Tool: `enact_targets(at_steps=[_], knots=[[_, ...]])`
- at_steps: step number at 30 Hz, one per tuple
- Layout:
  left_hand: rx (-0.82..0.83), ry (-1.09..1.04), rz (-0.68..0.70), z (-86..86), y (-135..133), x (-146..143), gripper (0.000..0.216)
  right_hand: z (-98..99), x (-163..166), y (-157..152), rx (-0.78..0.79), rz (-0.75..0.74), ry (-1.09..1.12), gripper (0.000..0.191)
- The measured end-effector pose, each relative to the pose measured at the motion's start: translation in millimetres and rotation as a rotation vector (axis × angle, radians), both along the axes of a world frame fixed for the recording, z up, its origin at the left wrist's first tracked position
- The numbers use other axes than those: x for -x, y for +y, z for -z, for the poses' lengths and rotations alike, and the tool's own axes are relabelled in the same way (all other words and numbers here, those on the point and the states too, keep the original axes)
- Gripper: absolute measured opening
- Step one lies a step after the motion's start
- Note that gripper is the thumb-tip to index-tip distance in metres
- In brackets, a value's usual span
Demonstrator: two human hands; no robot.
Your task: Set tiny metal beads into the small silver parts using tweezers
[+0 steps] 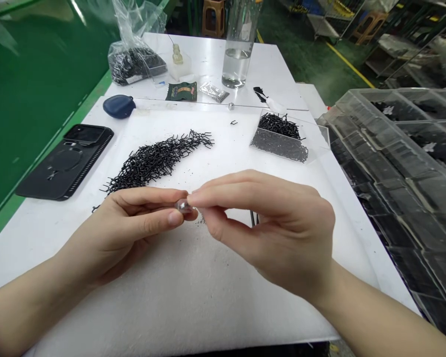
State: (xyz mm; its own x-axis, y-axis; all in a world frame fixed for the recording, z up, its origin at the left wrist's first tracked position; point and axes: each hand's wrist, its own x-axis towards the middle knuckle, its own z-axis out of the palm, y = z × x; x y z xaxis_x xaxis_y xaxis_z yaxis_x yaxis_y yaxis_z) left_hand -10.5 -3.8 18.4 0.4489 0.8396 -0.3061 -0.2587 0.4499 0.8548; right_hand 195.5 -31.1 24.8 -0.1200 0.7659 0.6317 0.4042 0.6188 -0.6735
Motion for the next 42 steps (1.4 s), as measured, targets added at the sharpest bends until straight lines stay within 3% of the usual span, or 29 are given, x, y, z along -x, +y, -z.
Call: enact_targets(at_steps=[5, 20, 31, 42], knots=[[-0.007, 0.038, 0.013, -0.1, -0.1, 0.8, 0.018, 0.5, 4.5, -2.1, -0.013, 0.035, 0.048, 0.047], [-0.025, 0.112, 0.017, 4.5, 0.2, 2.9, 0.023, 3.7, 0.7, 0.0, 0.026, -0.020, 0.068, 0.045], [-0.024, 0.123, 0.029, 3.3, -1.0, 3.3, 0.021, 1.4, 0.1, -0.8, 0.040, -0.030, 0.035, 0.057], [-0.094, 0.090, 0.055, 5.4, -3.2, 6.8, 0.018, -0.1, -0.8, -2.2, 0.105, -0.079, 0.045, 0.037]])
